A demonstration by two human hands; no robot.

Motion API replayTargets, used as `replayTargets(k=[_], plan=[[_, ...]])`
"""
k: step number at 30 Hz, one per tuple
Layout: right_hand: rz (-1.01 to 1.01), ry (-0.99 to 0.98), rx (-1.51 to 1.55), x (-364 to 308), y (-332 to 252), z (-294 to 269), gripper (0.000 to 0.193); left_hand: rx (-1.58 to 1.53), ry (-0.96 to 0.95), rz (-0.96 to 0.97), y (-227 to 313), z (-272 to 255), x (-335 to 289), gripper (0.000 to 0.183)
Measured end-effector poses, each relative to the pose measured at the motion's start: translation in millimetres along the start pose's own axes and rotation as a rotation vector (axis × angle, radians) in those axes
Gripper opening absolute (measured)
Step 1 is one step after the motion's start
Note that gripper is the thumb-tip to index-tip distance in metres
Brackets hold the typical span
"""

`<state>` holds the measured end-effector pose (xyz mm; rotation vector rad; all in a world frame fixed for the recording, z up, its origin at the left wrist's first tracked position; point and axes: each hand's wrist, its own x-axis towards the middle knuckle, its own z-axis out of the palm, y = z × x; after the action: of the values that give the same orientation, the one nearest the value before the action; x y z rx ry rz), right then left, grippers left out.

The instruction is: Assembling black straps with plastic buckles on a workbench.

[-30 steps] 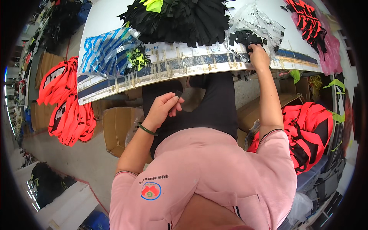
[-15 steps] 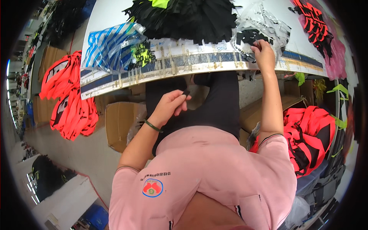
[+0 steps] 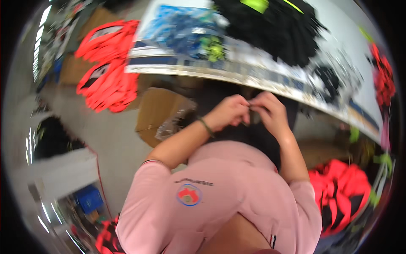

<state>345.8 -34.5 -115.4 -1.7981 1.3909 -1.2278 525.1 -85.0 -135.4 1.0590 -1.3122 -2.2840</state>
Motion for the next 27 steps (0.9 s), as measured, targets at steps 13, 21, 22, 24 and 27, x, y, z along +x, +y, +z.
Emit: replayTargets(k=[13, 21, 22, 24, 27], plan=[[0.114, -0.081, 0.057, -10.7, -12.7, 15.0, 0.014, -0.03, -0.084, -0.049, -14.1, -5.8, -3.4, 0.017], [0.212, -0.123, 0.173, -14.1, -1.2, 19.0, 0.013, 0.052, -0.089, -0.014, -16.5, -6.4, -5.7, 0.015], [0.23, -0.118, 0.21, -14.6, 0.3, 18.2, 0.013, 0.055, -0.063, 0.029, -14.0, -4.0, -6.6, 0.013], [0.246, -0.113, 0.251, -12.8, -1.4, 16.3, 0.013, 0.057, -0.038, 0.073, -11.1, -1.4, -7.2, 0.012], [0.285, -0.14, 0.321, -14.4, 2.7, 16.1, 0.017, 0.006, -0.01, 0.129, -8.6, -0.7, -5.0, 0.012]])
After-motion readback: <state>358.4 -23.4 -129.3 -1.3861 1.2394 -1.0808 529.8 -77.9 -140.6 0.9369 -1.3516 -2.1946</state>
